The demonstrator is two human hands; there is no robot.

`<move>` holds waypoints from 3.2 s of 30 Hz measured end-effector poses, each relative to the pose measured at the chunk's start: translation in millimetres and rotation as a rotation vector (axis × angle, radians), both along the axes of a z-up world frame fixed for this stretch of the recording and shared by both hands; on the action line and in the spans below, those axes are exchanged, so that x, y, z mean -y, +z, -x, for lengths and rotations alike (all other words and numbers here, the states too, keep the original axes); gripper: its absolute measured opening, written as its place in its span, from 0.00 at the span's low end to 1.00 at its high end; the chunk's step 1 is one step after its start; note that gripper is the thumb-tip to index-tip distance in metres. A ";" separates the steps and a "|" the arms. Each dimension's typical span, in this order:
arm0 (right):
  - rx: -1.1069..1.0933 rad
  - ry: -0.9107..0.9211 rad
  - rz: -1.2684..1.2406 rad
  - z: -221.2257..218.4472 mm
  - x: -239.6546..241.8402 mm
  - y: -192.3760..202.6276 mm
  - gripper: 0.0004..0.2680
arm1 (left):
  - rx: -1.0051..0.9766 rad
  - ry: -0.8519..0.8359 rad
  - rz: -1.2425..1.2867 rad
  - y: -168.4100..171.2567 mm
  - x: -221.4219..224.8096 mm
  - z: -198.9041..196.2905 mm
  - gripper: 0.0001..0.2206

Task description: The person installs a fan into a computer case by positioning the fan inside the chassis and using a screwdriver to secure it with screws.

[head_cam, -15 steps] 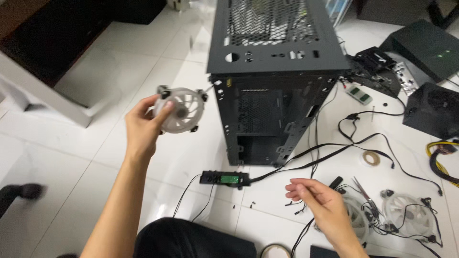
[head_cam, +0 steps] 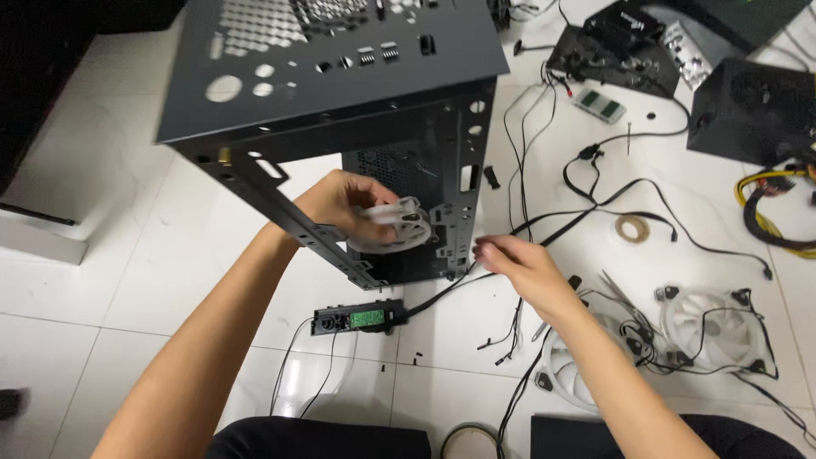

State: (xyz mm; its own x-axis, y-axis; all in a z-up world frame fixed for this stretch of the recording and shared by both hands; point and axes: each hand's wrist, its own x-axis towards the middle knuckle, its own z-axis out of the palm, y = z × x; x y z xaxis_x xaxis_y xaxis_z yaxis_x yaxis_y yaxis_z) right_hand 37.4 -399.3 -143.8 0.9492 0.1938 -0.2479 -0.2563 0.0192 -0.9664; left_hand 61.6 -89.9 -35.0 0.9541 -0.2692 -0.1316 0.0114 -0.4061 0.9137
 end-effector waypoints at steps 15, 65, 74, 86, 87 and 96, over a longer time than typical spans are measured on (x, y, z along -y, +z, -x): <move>-0.186 0.302 -0.315 -47.7 -29.5 -45.9 0.24 | -0.188 -0.379 -0.288 -34.8 10.5 -25.5 0.23; 0.357 0.485 0.557 -26.2 -65.1 -3.5 0.16 | -0.322 0.003 0.437 -53.1 -7.2 17.5 0.26; 0.323 0.463 0.603 -32.6 -27.8 -46.1 0.25 | 0.240 0.012 -0.096 -93.1 -43.4 19.9 0.10; 0.426 0.521 0.475 -17.5 -20.1 -23.8 0.25 | 0.182 0.261 -0.174 -82.4 4.7 114.0 0.11; 0.428 0.522 0.478 -19.6 -18.3 -31.5 0.25 | 0.183 0.262 -0.171 -77.4 5.6 115.3 0.11; 0.375 0.445 0.395 -22.1 -7.8 -60.9 0.26 | 0.125 0.243 -0.074 -40.6 14.6 125.0 0.10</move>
State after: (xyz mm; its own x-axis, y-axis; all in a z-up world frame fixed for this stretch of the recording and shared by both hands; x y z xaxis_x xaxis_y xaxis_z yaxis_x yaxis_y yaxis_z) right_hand 59.5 -391.4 -204.7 0.8359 0.5465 -0.0511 0.1936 -0.3807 -0.9042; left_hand -63.4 -104.4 -75.6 0.9995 -0.0242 -0.0196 0.0058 -0.4710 0.8821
